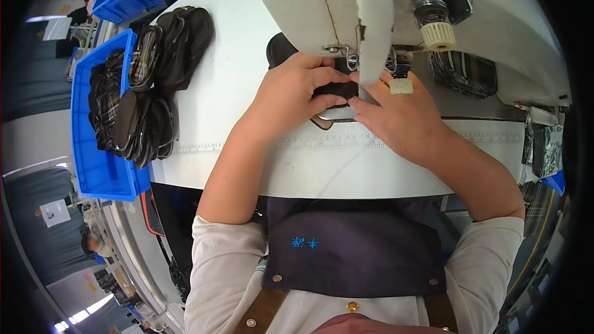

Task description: Sewing small fabric parts together using an industrial sewing machine.

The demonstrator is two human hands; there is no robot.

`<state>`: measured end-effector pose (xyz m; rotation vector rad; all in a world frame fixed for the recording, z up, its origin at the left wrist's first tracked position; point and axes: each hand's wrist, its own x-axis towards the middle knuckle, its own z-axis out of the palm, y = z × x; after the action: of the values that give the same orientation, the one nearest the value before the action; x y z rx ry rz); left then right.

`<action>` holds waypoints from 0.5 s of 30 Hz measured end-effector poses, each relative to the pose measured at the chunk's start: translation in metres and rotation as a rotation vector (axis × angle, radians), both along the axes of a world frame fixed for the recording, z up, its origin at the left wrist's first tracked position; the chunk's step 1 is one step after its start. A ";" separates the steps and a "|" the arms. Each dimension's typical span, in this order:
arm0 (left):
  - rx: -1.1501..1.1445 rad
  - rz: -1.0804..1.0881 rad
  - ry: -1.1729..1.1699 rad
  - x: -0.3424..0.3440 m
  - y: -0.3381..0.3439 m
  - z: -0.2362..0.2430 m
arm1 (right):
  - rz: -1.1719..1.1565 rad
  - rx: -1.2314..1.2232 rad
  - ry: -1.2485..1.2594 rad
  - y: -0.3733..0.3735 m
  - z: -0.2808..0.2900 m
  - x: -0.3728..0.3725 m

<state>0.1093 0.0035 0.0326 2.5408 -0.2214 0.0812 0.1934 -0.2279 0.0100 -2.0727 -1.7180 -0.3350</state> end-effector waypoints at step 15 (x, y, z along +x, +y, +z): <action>-0.063 -0.087 0.007 0.003 0.011 0.000 | 0.010 -0.064 0.052 0.001 0.005 -0.005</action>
<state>0.1125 0.0150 0.0326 2.4650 -0.3218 0.0445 0.1885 -0.2271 0.0150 -2.0986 -1.7286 -0.2242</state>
